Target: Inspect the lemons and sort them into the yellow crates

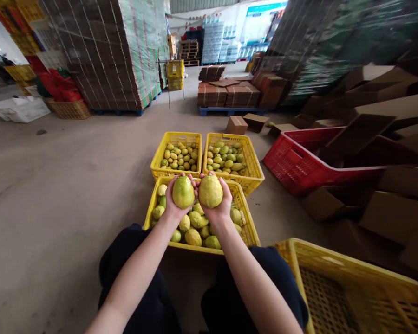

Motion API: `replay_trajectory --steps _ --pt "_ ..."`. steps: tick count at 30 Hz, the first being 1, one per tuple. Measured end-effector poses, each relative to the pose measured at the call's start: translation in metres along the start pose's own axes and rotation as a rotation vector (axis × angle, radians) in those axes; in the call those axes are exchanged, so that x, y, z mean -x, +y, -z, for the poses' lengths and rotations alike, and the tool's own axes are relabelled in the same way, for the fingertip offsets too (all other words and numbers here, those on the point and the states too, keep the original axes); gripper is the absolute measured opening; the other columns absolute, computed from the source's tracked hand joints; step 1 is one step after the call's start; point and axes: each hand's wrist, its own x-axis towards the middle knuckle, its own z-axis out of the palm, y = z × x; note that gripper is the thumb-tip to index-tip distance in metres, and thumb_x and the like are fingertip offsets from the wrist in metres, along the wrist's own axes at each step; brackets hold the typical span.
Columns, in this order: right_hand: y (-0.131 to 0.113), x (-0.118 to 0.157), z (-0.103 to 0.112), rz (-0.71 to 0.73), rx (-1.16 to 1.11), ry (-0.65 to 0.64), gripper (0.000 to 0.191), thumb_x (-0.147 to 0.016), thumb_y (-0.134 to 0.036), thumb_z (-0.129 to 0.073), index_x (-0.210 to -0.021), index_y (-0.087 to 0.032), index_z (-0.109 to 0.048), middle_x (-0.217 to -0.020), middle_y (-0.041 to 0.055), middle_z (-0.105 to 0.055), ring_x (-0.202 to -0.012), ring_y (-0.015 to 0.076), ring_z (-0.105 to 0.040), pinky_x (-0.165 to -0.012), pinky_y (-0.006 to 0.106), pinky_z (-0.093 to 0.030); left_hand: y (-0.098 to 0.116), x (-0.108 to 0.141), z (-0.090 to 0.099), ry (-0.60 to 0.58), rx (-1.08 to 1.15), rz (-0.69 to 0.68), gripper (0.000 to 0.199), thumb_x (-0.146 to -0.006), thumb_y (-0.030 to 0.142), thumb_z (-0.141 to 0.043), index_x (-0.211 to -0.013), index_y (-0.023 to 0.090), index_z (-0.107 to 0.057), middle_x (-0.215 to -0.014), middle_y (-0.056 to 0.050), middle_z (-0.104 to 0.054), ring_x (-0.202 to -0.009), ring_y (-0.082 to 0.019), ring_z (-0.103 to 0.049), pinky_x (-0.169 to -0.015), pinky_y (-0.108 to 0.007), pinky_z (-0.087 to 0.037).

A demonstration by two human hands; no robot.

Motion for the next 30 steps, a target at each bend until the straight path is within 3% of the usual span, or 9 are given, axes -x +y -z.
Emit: replay_trajectory --steps 17,22,26,30 --pt "0.001 -0.002 0.007 -0.05 -0.051 0.002 0.02 -0.074 -0.031 -0.063 -0.092 -0.023 -0.063 -0.085 0.0018 -0.071 -0.083 0.0214 -0.071 -0.074 0.04 -0.063 0.001 0.002 -0.006 -0.001 -0.024 0.013 0.019 -0.087 0.028 -0.051 -0.078 0.019 -0.066 -0.078 -0.002 -0.068 -0.063 -0.014 -0.064 -0.053 -0.023 -0.051" --pt "0.002 -0.002 0.009 -0.058 -0.057 -0.007 0.02 -0.075 -0.033 -0.061 -0.093 -0.023 -0.063 -0.086 0.001 -0.071 -0.07 0.0177 -0.069 -0.065 0.035 -0.063 0.001 0.003 -0.006 -0.014 -0.029 0.017 0.018 -0.086 0.027 -0.052 -0.077 0.019 -0.065 -0.078 -0.002 -0.069 -0.061 -0.014 -0.065 -0.051 -0.024 -0.053" --pt "0.002 -0.002 0.008 -0.062 -0.058 -0.011 0.02 -0.076 -0.033 -0.061 -0.093 -0.023 -0.062 -0.086 0.0011 -0.071 -0.068 0.0176 -0.068 -0.054 0.029 -0.06 0.002 0.004 -0.007 -0.016 -0.022 0.029 0.021 -0.088 0.027 -0.05 -0.076 0.019 -0.065 -0.078 -0.002 -0.069 -0.06 -0.015 -0.065 -0.051 -0.024 -0.052" --pt "0.002 -0.001 0.007 -0.071 -0.068 0.006 0.021 -0.075 -0.034 -0.06 -0.093 -0.024 -0.062 -0.085 0.001 -0.07 -0.067 0.0176 -0.068 -0.052 0.029 -0.058 0.002 0.005 -0.009 -0.009 -0.042 0.029 0.02 -0.088 0.027 -0.05 -0.077 0.019 -0.064 -0.078 -0.003 -0.069 -0.06 -0.014 -0.064 -0.052 -0.024 -0.052"
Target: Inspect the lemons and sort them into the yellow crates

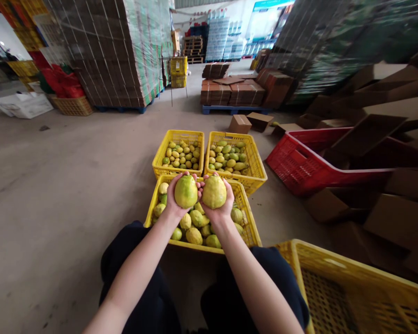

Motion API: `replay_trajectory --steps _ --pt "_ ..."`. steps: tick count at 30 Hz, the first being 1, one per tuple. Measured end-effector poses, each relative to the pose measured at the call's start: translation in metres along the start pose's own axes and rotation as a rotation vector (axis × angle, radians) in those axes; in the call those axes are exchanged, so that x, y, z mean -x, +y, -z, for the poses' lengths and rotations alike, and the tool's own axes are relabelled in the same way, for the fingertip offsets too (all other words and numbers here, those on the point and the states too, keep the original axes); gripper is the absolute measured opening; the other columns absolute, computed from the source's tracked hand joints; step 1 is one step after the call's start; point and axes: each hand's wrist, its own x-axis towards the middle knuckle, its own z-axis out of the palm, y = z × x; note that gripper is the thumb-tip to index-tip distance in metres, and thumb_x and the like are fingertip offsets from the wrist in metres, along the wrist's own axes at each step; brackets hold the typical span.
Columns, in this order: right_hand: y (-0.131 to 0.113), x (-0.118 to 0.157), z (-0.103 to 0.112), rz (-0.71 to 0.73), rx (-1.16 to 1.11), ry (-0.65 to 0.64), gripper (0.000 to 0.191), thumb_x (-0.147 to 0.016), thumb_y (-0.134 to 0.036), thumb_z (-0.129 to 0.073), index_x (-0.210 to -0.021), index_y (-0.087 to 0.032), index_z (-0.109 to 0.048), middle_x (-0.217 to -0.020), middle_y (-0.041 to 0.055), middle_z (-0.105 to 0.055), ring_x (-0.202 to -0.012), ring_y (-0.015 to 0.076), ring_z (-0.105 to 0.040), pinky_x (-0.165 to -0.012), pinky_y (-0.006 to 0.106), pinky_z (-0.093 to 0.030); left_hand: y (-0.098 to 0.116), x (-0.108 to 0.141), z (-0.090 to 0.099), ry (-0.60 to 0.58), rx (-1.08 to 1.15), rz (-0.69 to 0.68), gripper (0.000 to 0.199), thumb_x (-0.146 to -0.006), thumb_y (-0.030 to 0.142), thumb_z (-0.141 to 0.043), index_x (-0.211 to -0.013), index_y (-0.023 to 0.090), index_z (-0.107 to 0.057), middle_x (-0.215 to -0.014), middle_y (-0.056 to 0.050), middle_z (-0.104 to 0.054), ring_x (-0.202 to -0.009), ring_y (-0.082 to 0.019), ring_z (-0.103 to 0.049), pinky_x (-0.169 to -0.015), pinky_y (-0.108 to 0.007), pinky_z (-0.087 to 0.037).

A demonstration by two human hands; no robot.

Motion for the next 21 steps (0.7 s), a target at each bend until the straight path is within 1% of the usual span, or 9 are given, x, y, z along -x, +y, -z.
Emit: replay_trajectory --steps 5,11,14,18,21 --pt "0.0003 -0.0015 0.0012 -0.018 -0.017 0.007 0.025 -0.075 -0.035 -0.058 -0.096 -0.022 -0.059 -0.082 0.0022 -0.069 -0.067 0.018 -0.067 -0.051 0.028 -0.057 0.0006 0.0004 -0.0012 0.019 -0.03 0.001 0.018 -0.087 0.028 -0.051 -0.077 0.018 -0.063 -0.078 -0.003 -0.069 -0.061 -0.013 -0.064 -0.054 -0.023 -0.052" --pt "0.0007 -0.0012 -0.0004 -0.034 -0.037 0.018 0.026 -0.074 -0.036 -0.057 -0.095 -0.022 -0.057 -0.081 0.0026 -0.068 -0.063 0.017 -0.066 -0.048 0.027 -0.056 0.0012 0.001 -0.0014 0.002 -0.04 0.001 0.019 -0.087 0.028 -0.05 -0.077 0.018 -0.063 -0.077 -0.003 -0.068 -0.059 -0.014 -0.063 -0.051 -0.023 -0.051" --pt "0.0003 0.0002 -0.0015 -0.032 -0.023 0.002 0.024 -0.075 -0.036 -0.057 -0.094 -0.022 -0.059 -0.083 0.0021 -0.069 -0.062 0.0164 -0.064 -0.048 0.027 -0.056 0.001 0.0021 -0.0029 0.009 -0.053 -0.006 0.019 -0.087 0.028 -0.05 -0.076 0.018 -0.062 -0.075 -0.003 -0.068 -0.058 -0.014 -0.063 -0.049 -0.023 -0.05" --pt "-0.0009 0.0034 -0.0038 -0.012 0.016 -0.03 0.02 -0.074 -0.036 -0.059 -0.09 -0.024 -0.06 -0.083 0.0008 -0.068 -0.065 0.0172 -0.065 -0.048 0.027 -0.055 0.0012 0.0044 -0.0046 0.009 -0.076 -0.026 0.02 -0.087 0.03 -0.052 -0.075 0.018 -0.061 -0.074 -0.004 -0.066 -0.054 -0.013 -0.062 -0.045 -0.022 -0.049" --pt "-0.0021 0.0077 -0.0079 0.004 0.06 -0.072 0.017 -0.073 -0.037 -0.06 -0.086 -0.026 -0.06 -0.08 -0.0002 -0.067 -0.063 0.017 -0.064 -0.044 0.027 -0.053 0.0016 0.0065 -0.0033 -0.032 -0.087 -0.031 0.023 -0.089 0.031 -0.048 -0.073 0.018 -0.059 -0.071 -0.003 -0.064 -0.052 -0.013 -0.06 -0.044 -0.022 -0.047"
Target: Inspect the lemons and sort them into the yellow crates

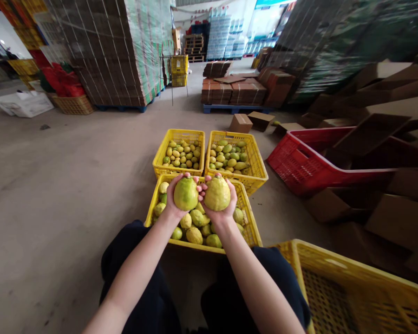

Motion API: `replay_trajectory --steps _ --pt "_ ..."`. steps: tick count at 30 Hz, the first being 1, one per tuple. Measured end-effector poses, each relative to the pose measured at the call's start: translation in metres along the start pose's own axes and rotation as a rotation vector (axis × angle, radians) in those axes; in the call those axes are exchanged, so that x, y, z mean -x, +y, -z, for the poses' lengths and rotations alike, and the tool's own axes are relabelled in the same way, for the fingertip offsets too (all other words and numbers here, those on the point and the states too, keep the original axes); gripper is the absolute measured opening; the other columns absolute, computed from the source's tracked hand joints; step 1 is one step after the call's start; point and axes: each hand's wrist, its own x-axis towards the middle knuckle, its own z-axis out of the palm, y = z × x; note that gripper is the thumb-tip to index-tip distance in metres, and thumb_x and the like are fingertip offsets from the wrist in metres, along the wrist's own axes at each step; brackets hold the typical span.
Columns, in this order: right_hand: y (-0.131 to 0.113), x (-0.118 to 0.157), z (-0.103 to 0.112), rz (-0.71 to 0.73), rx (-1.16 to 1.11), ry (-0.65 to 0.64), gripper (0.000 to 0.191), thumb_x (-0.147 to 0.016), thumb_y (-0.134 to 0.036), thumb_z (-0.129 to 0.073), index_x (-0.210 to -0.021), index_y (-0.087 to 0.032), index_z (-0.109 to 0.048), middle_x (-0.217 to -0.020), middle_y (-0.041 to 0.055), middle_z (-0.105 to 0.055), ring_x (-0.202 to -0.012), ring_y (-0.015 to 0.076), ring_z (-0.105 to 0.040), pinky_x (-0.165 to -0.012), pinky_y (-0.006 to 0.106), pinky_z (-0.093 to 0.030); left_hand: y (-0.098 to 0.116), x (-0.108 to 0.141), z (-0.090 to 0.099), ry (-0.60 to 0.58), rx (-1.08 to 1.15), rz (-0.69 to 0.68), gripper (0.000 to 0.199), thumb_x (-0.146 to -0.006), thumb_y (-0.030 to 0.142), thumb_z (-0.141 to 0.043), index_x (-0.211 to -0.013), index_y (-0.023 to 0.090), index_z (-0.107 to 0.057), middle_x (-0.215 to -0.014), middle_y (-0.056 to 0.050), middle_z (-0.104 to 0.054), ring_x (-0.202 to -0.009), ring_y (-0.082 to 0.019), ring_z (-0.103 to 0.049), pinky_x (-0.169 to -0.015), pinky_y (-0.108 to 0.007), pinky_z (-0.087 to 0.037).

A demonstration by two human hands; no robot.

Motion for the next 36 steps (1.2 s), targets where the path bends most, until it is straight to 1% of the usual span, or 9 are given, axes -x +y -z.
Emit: replay_trajectory --steps 3,6,11,17,20,24,26,30,36 --pt "-0.001 0.005 -0.006 0.012 0.054 -0.037 0.015 -0.072 -0.037 -0.06 -0.083 -0.026 -0.059 -0.077 -0.0011 -0.066 -0.059 0.0159 -0.062 -0.042 0.026 -0.05 0.0 0.002 0.003 -0.074 -0.003 -0.007 0.026 -0.09 0.031 -0.043 -0.07 0.019 -0.056 -0.068 -0.003 -0.063 -0.05 -0.014 -0.059 -0.042 -0.023 -0.045" --pt "-0.003 0.008 -0.009 0.018 0.098 -0.082 0.015 -0.072 -0.038 -0.059 -0.081 -0.026 -0.059 -0.076 -0.0014 -0.065 -0.057 0.0155 -0.061 -0.04 0.025 -0.049 -0.002 0.004 0.005 -0.099 -0.018 -0.002 0.028 -0.089 0.033 -0.041 -0.067 0.02 -0.053 -0.066 -0.002 -0.061 -0.047 -0.013 -0.056 -0.039 -0.023 -0.042" --pt "-0.005 0.009 -0.009 0.001 0.096 -0.216 0.017 -0.07 -0.039 -0.062 -0.079 -0.025 -0.061 -0.075 -0.001 -0.066 -0.056 0.0156 -0.061 -0.041 0.027 -0.052 -0.003 0.006 0.007 -0.067 -0.046 -0.004 0.028 -0.086 0.037 -0.046 -0.064 0.021 -0.051 -0.063 -0.004 -0.059 -0.043 -0.012 -0.049 -0.035 -0.023 -0.035" --pt "-0.006 0.01 -0.006 -0.016 0.119 -0.251 0.014 -0.069 -0.038 -0.06 -0.073 -0.025 -0.06 -0.067 -0.002 -0.062 -0.051 0.013 -0.054 -0.04 0.024 -0.048 -0.004 0.004 0.017 -0.003 -0.054 -0.005 0.042 -0.09 0.046 -0.04 -0.058 0.021 -0.049 -0.055 -0.002 -0.054 -0.034 -0.008 -0.036 -0.033 -0.022 -0.026" --pt "-0.005 0.01 -0.003 -0.061 0.13 -0.275 0.015 -0.069 -0.04 -0.059 -0.069 -0.025 -0.056 -0.063 -0.0025 -0.058 -0.05 0.0135 -0.051 -0.04 0.026 -0.048 -0.006 0.004 0.024 0.008 -0.07 -0.005 0.05 -0.089 0.055 -0.04 -0.053 0.021 -0.046 -0.047 0.001 -0.044 -0.028 -0.005 -0.025 -0.032 -0.022 -0.022" --pt "-0.005 0.01 0.0 -0.121 0.101 -0.416 0.021 -0.066 -0.043 -0.062 -0.064 -0.024 -0.053 -0.059 -0.0023 -0.055 -0.047 0.0145 -0.052 -0.037 0.029 -0.049 -0.007 0.007 0.026 0.025 -0.098 0.029 0.06 -0.085 0.066 -0.043 -0.044 0.021 -0.04 -0.037 0.006 -0.027 -0.024 -0.004 -0.014 -0.032 -0.022 -0.02" --pt "-0.004 0.011 0.0 -0.139 0.104 -0.476 0.023 -0.065 -0.044 -0.064 -0.063 -0.024 -0.053 -0.059 -0.0019 -0.056 -0.045 0.0147 -0.052 -0.035 0.029 -0.048 -0.007 0.009 0.025 0.008 -0.113 0.071 0.064 -0.083 0.069 -0.043 -0.041 0.021 -0.037 -0.035 0.005 -0.025 -0.023 -0.004 -0.014 -0.032 -0.024 -0.022" --pt "-0.004 0.012 0.001 -0.136 0.112 -0.523 0.022 -0.068 -0.044 -0.064 -0.063 -0.024 -0.056 -0.06 -0.0013 -0.059 -0.043 0.0138 -0.052 -0.033 0.028 -0.047 -0.006 0.01 0.025 -0.049 -0.138 0.127 0.065 -0.08 0.07 -0.042 -0.037 0.022 -0.035 -0.034 0.001 -0.031 -0.024 -0.007 -0.021 -0.034 -0.027 -0.028" --pt "-0.004 0.012 0.0 -0.14 0.092 -0.512 0.018 -0.067 -0.041 -0.062 -0.064 -0.024 -0.059 -0.06 -0.0003 -0.059 -0.043 0.0155 -0.051 -0.031 0.029 -0.047 -0.007 0.006 0.035 0.012 -0.141 0.106 0.062 -0.082 0.066 -0.045 -0.04 0.021 -0.037 -0.037 0.001 -0.032 -0.032 -0.01 -0.03 -0.045 -0.03 -0.037"
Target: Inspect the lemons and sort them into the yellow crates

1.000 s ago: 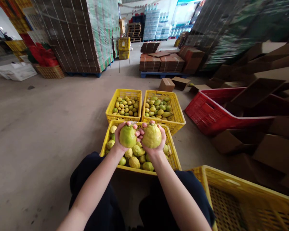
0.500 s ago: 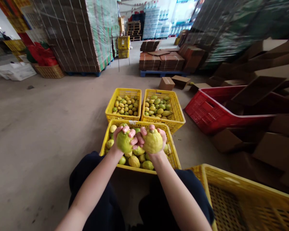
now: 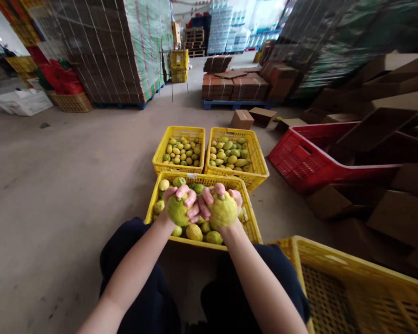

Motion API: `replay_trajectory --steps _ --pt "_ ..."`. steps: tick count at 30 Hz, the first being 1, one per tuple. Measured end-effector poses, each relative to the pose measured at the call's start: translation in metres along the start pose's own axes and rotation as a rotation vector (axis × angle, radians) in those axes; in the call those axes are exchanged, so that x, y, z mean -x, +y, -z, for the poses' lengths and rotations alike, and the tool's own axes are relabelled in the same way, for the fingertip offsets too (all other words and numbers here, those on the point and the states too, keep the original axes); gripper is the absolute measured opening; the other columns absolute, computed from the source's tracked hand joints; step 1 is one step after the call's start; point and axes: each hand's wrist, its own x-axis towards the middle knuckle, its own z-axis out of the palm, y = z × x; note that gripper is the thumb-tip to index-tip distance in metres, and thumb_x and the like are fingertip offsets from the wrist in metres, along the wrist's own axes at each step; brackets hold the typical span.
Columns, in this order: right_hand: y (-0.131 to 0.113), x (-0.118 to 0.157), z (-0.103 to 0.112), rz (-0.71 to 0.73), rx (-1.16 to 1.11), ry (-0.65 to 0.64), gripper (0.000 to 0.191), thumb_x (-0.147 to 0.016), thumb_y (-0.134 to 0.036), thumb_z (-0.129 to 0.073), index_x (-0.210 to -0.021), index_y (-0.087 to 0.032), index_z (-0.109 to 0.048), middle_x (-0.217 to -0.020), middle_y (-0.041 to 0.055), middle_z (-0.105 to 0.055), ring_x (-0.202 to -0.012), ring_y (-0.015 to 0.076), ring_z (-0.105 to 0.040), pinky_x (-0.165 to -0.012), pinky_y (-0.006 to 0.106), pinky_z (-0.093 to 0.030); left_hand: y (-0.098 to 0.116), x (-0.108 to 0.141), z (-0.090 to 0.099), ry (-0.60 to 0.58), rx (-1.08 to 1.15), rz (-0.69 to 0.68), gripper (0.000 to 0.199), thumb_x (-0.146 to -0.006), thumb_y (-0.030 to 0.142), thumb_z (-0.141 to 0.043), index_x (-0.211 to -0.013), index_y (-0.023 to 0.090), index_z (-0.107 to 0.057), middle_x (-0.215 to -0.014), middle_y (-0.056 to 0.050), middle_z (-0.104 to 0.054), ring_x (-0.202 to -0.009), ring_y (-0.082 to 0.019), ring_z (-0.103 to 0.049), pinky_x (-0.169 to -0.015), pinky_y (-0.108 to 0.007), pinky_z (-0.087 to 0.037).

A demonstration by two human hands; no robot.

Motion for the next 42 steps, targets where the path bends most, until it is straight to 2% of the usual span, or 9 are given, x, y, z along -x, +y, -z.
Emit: replay_trajectory --steps 5,11,13,16,20,25,32,38,42 --pt "-0.001 -0.002 0.0 0.006 -0.009 0.027 0.017 -0.068 -0.042 -0.063 -0.066 -0.025 -0.06 -0.061 -0.0012 -0.059 -0.046 0.0147 -0.051 -0.034 0.028 -0.047 -0.002 -0.003 0.003 0.032 0.035 -0.05 0.055 -0.087 0.055 -0.041 -0.044 0.021 -0.043 -0.043 0.0 -0.039 -0.036 -0.01 -0.033 -0.051 -0.032 -0.04" --pt "-0.001 -0.002 0.0 -0.005 0.01 0.082 0.018 -0.068 -0.043 -0.063 -0.067 -0.025 -0.059 -0.063 -0.0015 -0.059 -0.048 0.0149 -0.052 -0.039 0.028 -0.048 -0.001 -0.004 0.001 -0.009 0.041 -0.066 0.052 -0.085 0.056 -0.046 -0.049 0.02 -0.044 -0.04 0.004 -0.035 -0.031 -0.006 -0.024 -0.044 -0.025 -0.033" --pt "-0.003 -0.002 0.0 0.003 0.024 0.11 0.017 -0.07 -0.042 -0.062 -0.07 -0.025 -0.061 -0.067 -0.0004 -0.062 -0.051 0.0153 -0.054 -0.042 0.029 -0.05 0.001 -0.003 -0.001 -0.057 0.041 -0.072 0.048 -0.086 0.053 -0.046 -0.051 0.02 -0.048 -0.044 0.002 -0.043 -0.032 -0.007 -0.028 -0.042 -0.024 -0.032" --pt "-0.008 -0.003 0.001 0.047 0.082 0.208 0.017 -0.07 -0.039 -0.062 -0.078 -0.023 -0.064 -0.074 0.0018 -0.066 -0.059 0.0173 -0.061 -0.053 0.033 -0.056 0.006 -0.004 -0.009 -0.099 0.054 -0.09 0.037 -0.087 0.043 -0.045 -0.059 0.02 -0.055 -0.059 -0.002 -0.058 -0.041 -0.011 -0.045 -0.043 -0.026 -0.036" --pt "-0.013 -0.009 0.003 0.101 0.119 0.396 0.021 -0.07 -0.034 -0.06 -0.085 -0.02 -0.065 -0.079 0.004 -0.07 -0.063 0.0198 -0.067 -0.059 0.036 -0.059 0.009 -0.008 -0.017 -0.045 0.093 -0.139 0.023 -0.086 0.033 -0.05 -0.071 0.019 -0.06 -0.074 -0.002 -0.066 -0.057 -0.014 -0.059 -0.052 -0.025 -0.045" --pt "-0.01 -0.013 0.003 0.135 0.056 0.548 0.02 -0.072 -0.032 -0.059 -0.086 -0.02 -0.066 -0.079 0.0037 -0.072 -0.064 0.019 -0.069 -0.055 0.03 -0.058 0.007 -0.012 -0.019 0.028 0.153 -0.132 0.016 -0.084 0.03 -0.053 -0.077 0.019 -0.063 -0.08 -0.002 -0.069 -0.063 -0.015 -0.065 -0.059 -0.027 -0.05" --pt "-0.01 -0.013 0.005 0.147 0.053 0.566 0.02 -0.072 -0.032 -0.062 -0.086 -0.018 -0.067 -0.08 0.0054 -0.073 -0.065 0.0196 -0.07 -0.054 0.029 -0.057 0.007 -0.011 -0.024 0.084 0.2 -0.105 0.024 -0.089 0.029 -0.047 -0.077 0.019 -0.065 -0.081 -0.002 -0.071 -0.062 -0.016 -0.066 -0.059 -0.028 -0.051" --pt "-0.011 -0.012 0.008 0.126 0.046 0.587 0.021 -0.072 -0.032 -0.063 -0.087 -0.019 -0.067 -0.083 0.005 -0.074 -0.071 0.0199 -0.071 -0.055 0.028 -0.058 0.005 -0.012 -0.025 0.08 0.162 -0.104 0.022 -0.087 0.027 -0.05 -0.076 0.017 -0.067 -0.077 -0.004 -0.07 -0.063 -0.015 -0.066 -0.077 -0.033 -0.055" --pt "-0.011 -0.013 0.007 0.122 0.032 0.573 0.02 -0.072 -0.032 -0.064 -0.087 -0.019 -0.067 -0.082 0.0052 -0.074 -0.072 0.0202 -0.071 -0.057 0.029 -0.058 0.006 -0.012 -0.024 0.084 0.158 -0.133 0.019 -0.085 0.027 -0.053 -0.077 0.018 -0.067 -0.079 -0.003 -0.072 -0.065 -0.016 -0.067 -0.074 -0.034 -0.056"
